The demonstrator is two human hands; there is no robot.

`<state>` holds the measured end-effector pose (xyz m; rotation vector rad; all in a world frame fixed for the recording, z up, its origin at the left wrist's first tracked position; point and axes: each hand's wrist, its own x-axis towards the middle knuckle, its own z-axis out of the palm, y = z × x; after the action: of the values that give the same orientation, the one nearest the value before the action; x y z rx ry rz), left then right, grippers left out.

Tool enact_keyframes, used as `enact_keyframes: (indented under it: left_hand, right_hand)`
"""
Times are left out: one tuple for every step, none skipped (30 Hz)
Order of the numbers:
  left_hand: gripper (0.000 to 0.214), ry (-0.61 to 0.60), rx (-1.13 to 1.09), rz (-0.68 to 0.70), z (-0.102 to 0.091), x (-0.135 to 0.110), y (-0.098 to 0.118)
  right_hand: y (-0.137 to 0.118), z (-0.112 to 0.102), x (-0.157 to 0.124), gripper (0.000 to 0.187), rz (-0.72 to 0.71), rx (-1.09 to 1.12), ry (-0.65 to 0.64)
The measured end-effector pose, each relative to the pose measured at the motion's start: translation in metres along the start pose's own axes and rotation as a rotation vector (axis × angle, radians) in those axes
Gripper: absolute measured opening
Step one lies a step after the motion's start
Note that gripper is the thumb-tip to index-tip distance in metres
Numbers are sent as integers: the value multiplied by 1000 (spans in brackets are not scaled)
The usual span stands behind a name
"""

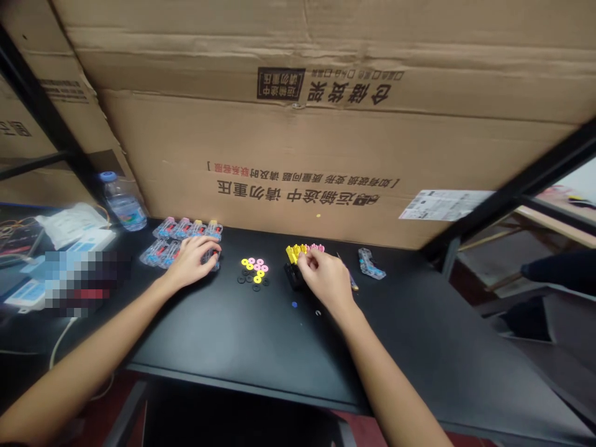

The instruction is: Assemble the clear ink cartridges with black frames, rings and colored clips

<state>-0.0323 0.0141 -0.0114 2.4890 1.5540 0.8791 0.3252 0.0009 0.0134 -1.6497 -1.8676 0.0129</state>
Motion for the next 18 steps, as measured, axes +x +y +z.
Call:
enact_keyframes:
  left_hand:
    - [19, 4, -2, 7, 0, 0, 1]
    - [19, 5, -5, 15, 0, 0, 2]
    - [19, 4, -8, 24, 0, 0, 3]
    - [19, 0, -12, 32, 0, 0, 3]
    - [19, -3, -15, 40, 0, 0, 4]
    - [18, -5, -18, 45, 1, 0, 4]
    - [18, -7, -20, 49, 1, 0, 4]
    - [18, -8, -23, 51, 1, 0, 4]
    - [17, -9, -27, 52, 1, 0, 4]
    - [17, -11, -31, 51, 1, 0, 4]
    - [17, -13, -36, 50, 1, 0, 4]
    - [16, -17, -41, 49, 1, 0, 4]
    - [16, -21, -46, 48, 1, 0, 3]
    - [16, -26, -49, 49, 1, 0, 3]
    - [16, -30, -51, 51, 1, 0, 3]
    - [16, -33, -52, 54, 1, 0, 3]
    - [17, -36, -52, 58, 1, 0, 3]
    - [17, -39, -53, 61, 1, 0, 3]
  right_hand:
    - [0, 1, 0, 30, -27, 13, 12]
    - [0, 3, -1, 26, -59, 24, 19]
    - [1, 4, -1, 23, -95, 32, 20]
    - [2, 5, -1, 21, -132, 39, 9]
    - [3, 7, -1, 20, -162, 46, -16]
    - [5, 8, -1, 21, -182, 53, -53]
    - [7, 9, -1, 24, -194, 57, -95]
    - [8, 9, -2, 27, -199, 58, -135]
    - [10, 10, -2, 30, -201, 56, -167]
    - [11, 10, -2, 32, -200, 52, -187]
    - [12, 10, -3, 33, -201, 46, -197]
    - [12, 10, -3, 33, -203, 40, -202]
    - [13, 10, -3, 32, -204, 34, -204]
    - [14, 10, -3, 31, -204, 30, -207]
    - [14, 10, -3, 30, -206, 29, -215]
    - [15, 10, -3, 30, -212, 31, -226]
    - [16, 10, -3, 29, -219, 37, -238]
    - [17, 10, -3, 29, -227, 47, -248]
